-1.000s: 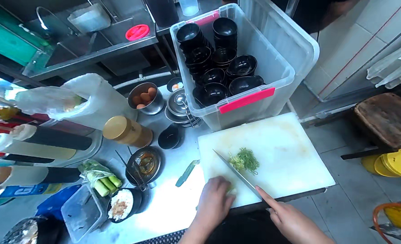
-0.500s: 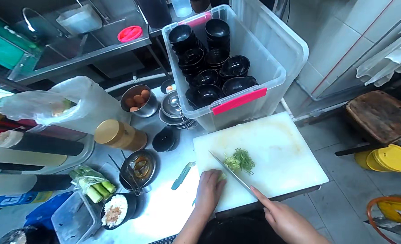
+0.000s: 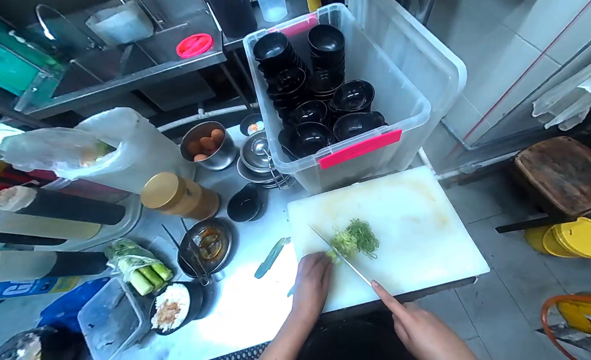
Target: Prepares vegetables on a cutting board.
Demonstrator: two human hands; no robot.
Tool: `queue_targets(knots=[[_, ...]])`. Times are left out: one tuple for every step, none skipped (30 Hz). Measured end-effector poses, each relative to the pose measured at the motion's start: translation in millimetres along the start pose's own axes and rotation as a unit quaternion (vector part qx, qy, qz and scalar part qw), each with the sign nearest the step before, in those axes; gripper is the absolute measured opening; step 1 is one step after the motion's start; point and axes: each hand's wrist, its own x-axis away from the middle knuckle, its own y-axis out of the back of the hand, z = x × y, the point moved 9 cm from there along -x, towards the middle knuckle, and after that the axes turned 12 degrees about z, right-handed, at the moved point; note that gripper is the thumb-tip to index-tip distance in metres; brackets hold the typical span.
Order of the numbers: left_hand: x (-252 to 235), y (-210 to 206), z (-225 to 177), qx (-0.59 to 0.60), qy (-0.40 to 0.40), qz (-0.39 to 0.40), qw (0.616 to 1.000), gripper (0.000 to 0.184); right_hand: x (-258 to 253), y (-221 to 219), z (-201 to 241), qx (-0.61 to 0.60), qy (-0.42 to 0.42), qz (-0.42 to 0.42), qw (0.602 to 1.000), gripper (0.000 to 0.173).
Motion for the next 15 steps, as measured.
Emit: queue_targets(knots=[[-0.2,-1.8,-2.0,0.001,-0.005,0.0,1.0,0.019,1.1,0.0,1.0,0.002,0.006,-0.009,1.0,0.069],[0.2,-3.2,-3.6,0.001,-0.011,0.002,1.0,0.019,2.1,0.0,2.1,0.004,0.011,-0.018,1.0,0.068],[0.7,-3.9,-4.4,-0.001,-0.014,0.005,1.0,0.02,2.8,0.2,2.8,0.006,0.015,-0.027,1.0,0.067],[1.2,-3.5,-4.9,-0.004,-0.016,0.009,1.0,0.021,3.2,0.2,3.0,0.007,0.016,-0.031,0.999,0.067],[1.4,-2.6,-5.3,-0.007,-0.019,0.012,1.0,0.022,3.4,0.3,3.4,0.007,0.017,-0.033,0.999,0.067],[1.6,-1.3,-6.1,-0.009,-0.021,0.014,1.0,0.024,3.5,0.6,3.9,0.006,0.018,-0.035,0.999,0.067],[1.8,-0.2,-7.4,-0.01,-0.024,0.017,1.0,0.026,3.5,0.5,4.1,0.004,0.018,-0.038,0.999,0.067],[1.6,0.0,-8.6,-0.01,-0.027,0.021,0.999,0.028,3.6,0.2,4.2,0.003,0.018,-0.041,0.999,0.067],[1.4,-1.2,-9.6,-0.014,-0.029,0.029,0.999,0.03,3.7,-0.4,4.4,0.003,0.018,-0.043,0.999,0.067],[1.5,-3.6,-10.1,-0.022,-0.029,0.038,0.999,0.031,3.6,-1.2,4.4,0.003,0.017,-0.043,0.999,0.067],[1.6,-6.1,-10.1,-0.033,-0.031,0.046,0.998,0.03,3.4,-1.9,4.3,0.005,0.013,-0.039,0.999,0.067],[1.1,-7.6,-10.2,-0.042,-0.036,0.047,0.997,0.028,3.4,-2.1,4.6,0.006,0.01,-0.036,0.999,0.067],[0.5,-7.9,-10.6,-0.049,-0.044,0.042,0.997,0.025,3.5,-1.6,5.2,0.008,0.008,-0.035,0.999,0.067],[0.1,-8.2,-10.9,-0.054,-0.051,0.039,0.996,0.024,4.0,-0.6,5.9,0.011,0.007,-0.037,0.999,0.067],[0.1,-8.9,-11.2,-0.06,-0.057,0.038,0.996,0.023,4.6,0.2,6.6,0.013,0.007,-0.041,0.999,0.067]])
